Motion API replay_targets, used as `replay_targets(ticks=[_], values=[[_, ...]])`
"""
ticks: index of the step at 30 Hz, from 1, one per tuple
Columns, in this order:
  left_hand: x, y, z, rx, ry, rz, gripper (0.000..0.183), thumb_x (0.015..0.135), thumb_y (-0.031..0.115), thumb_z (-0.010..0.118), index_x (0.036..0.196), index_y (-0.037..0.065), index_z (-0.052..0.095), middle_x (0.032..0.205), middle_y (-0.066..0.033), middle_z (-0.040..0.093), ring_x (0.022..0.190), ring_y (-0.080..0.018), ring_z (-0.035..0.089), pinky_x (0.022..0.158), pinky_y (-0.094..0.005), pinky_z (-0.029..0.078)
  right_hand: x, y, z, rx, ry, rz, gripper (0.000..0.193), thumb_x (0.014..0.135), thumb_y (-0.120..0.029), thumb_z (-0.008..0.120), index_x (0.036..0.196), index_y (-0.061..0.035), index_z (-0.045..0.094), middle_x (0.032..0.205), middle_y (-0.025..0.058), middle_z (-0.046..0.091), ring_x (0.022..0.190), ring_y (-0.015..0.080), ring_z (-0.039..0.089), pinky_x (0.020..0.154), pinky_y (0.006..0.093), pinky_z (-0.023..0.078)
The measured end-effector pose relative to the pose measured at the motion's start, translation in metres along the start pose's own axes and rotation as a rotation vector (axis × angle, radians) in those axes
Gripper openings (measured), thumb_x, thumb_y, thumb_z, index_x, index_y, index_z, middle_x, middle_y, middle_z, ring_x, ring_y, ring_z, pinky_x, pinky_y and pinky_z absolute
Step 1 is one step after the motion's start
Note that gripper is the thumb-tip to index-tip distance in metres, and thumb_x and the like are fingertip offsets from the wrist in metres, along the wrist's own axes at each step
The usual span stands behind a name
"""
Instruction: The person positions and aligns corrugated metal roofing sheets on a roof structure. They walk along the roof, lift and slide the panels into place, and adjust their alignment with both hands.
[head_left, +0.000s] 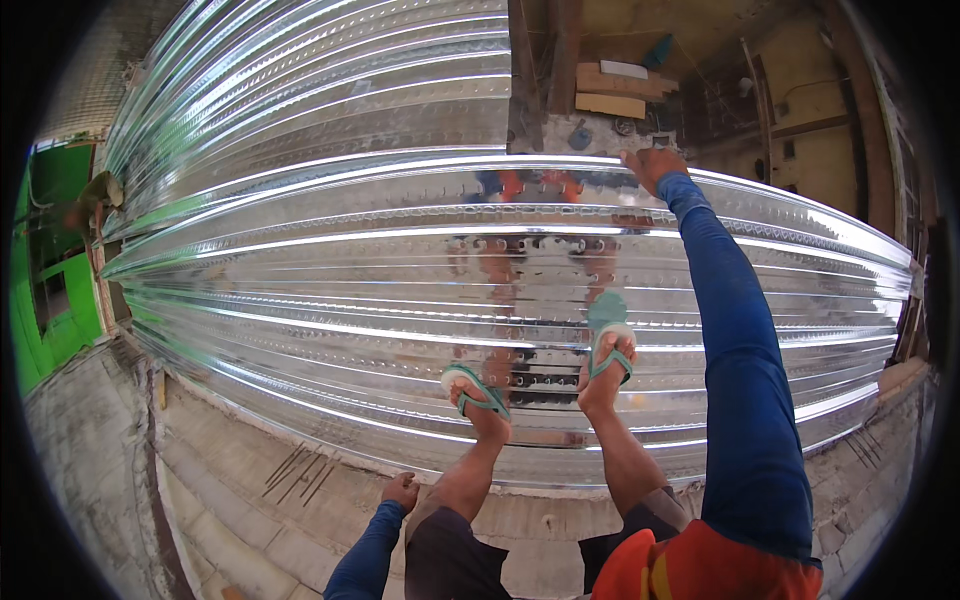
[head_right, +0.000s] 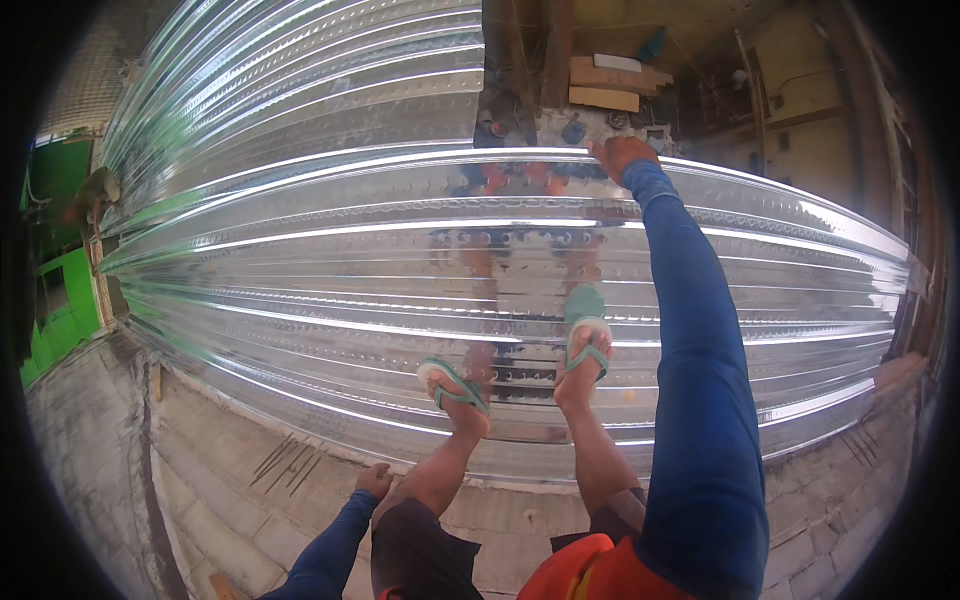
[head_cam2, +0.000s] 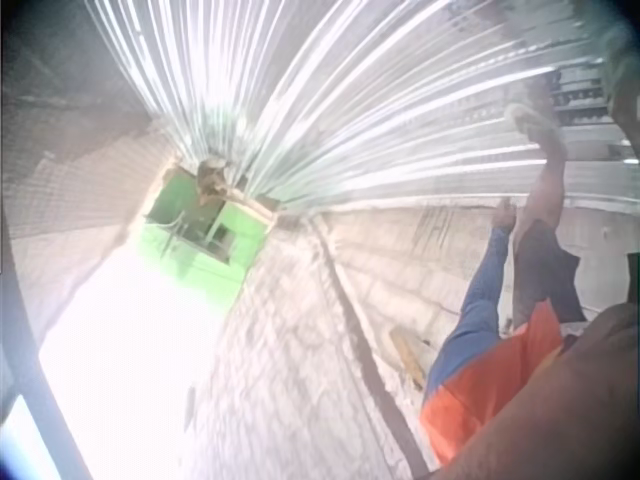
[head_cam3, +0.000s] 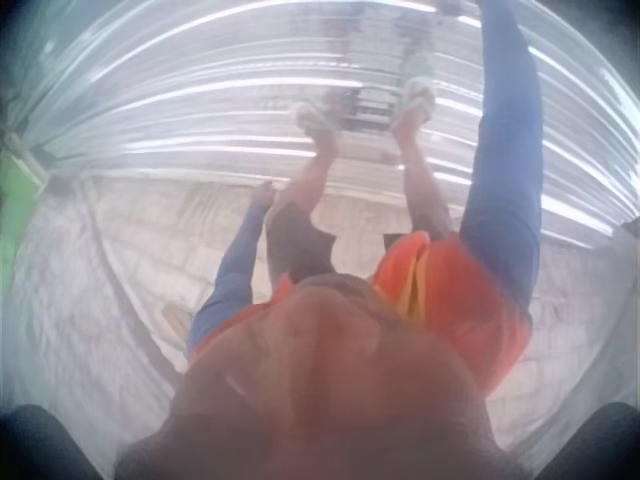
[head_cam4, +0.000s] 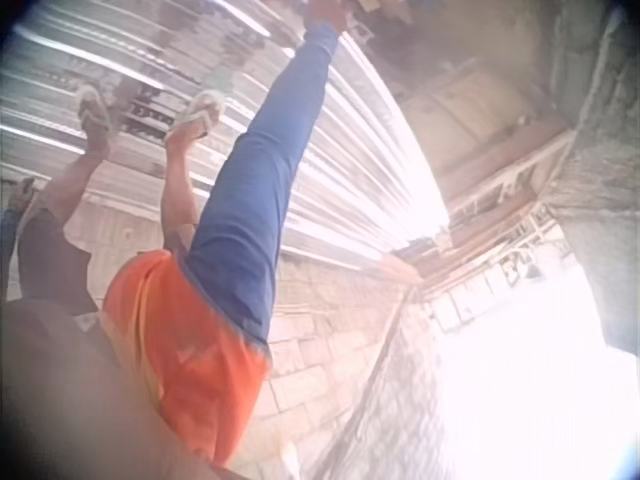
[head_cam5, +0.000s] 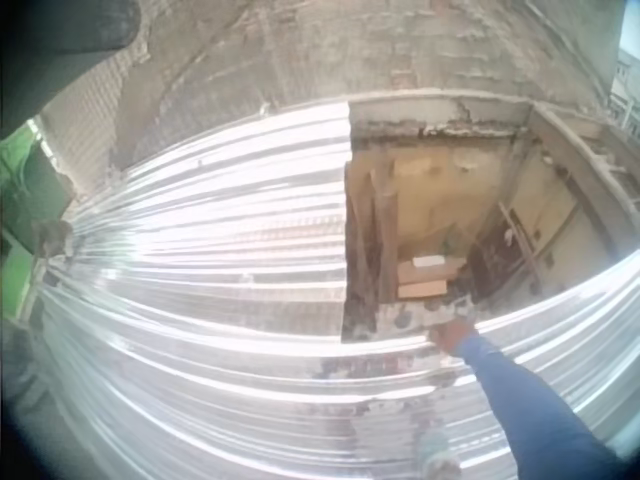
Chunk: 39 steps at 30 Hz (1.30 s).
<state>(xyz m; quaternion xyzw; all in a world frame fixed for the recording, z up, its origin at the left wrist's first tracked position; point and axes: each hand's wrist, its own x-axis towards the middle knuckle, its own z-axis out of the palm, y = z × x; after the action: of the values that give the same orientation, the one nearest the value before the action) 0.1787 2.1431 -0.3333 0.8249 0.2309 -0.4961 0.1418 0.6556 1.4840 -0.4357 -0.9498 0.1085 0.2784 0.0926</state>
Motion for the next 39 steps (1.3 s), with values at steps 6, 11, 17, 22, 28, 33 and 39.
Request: replay_targets(ticks=[6,11,17,22,28,33,39], values=[[-0.016,-0.006,0.031,-0.136,-0.114,0.073,0.035,0.081,0.031,0.056,0.105,0.005,0.058,0.095,-0.0138,0.064,0.085,-0.0257,0.062,0.072,-0.0353,0.049,0.012,-0.004,0.012,0.020,-0.022,-0.017,0.063,0.088,-0.056,0.027,0.099,-0.0063,0.064,0.100,0.0197,0.061,0.097,0.0343,0.057,0.088,0.0426,0.043],[-0.017,0.030,0.036,-0.197,-0.128,0.082,0.034,0.082,0.030,0.056,0.105,0.005,0.058,0.093,-0.0130,0.064,0.083,-0.0244,0.062,0.069,-0.0342,0.049,0.001,0.002,0.007,0.150,-0.050,-0.007,0.048,0.090,-0.045,0.036,0.106,-0.0072,0.060,0.104,0.0173,0.060,0.102,0.0308,0.056,0.089,0.0402,0.043],[-0.053,0.040,-0.006,-0.222,-0.156,0.106,0.032,0.082,0.028,0.056,0.104,0.004,0.058,0.091,-0.0121,0.064,0.081,-0.0228,0.062,0.066,-0.0328,0.050,-0.111,0.014,-0.019,0.434,0.259,0.106,0.041,0.086,-0.038,0.045,0.116,-0.0100,0.053,0.117,0.0156,0.053,0.109,0.0329,0.050,0.093,0.0401,0.041],[-0.096,0.038,-0.122,-0.225,-0.138,0.123,0.031,0.082,0.027,0.056,0.103,0.004,0.058,0.090,-0.0113,0.064,0.079,-0.0214,0.062,0.063,-0.0317,0.050,-0.345,0.062,0.033,0.639,0.440,0.241,0.040,0.087,-0.036,0.047,0.119,-0.0126,0.048,0.110,0.0193,0.055,0.106,0.0355,0.050,0.090,0.0424,0.042],[-0.093,0.076,-0.224,-0.333,-0.057,0.313,0.023,0.083,0.014,0.053,0.100,-0.002,0.057,0.080,-0.0098,0.059,0.069,-0.0173,0.059,0.055,-0.0257,0.049,-0.698,0.096,0.048,0.707,0.273,0.766,0.041,0.086,-0.032,0.052,0.117,-0.0060,0.049,0.110,0.0212,0.055,0.103,0.0365,0.052,0.090,0.0414,0.041],[-0.121,0.203,-0.258,-0.248,0.016,0.471,0.024,0.085,0.013,0.050,0.104,-0.002,0.053,0.087,-0.0143,0.058,0.075,-0.0225,0.059,0.056,-0.0306,0.051,-0.921,0.153,0.011,0.596,0.303,1.264,0.039,0.082,-0.024,0.057,0.115,-0.0059,0.050,0.108,0.0222,0.054,0.103,0.0369,0.051,0.089,0.0414,0.042],[-0.172,0.422,-0.175,-0.287,0.068,0.728,0.023,0.084,0.014,0.049,0.099,-0.002,0.055,0.082,-0.0108,0.058,0.067,-0.0166,0.056,0.058,-0.0258,0.048,-1.078,0.312,0.007,0.399,0.421,1.552,0.039,0.081,-0.018,0.056,0.116,-0.0066,0.047,0.108,0.0207,0.050,0.105,0.0360,0.046,0.088,0.0425,0.042]])
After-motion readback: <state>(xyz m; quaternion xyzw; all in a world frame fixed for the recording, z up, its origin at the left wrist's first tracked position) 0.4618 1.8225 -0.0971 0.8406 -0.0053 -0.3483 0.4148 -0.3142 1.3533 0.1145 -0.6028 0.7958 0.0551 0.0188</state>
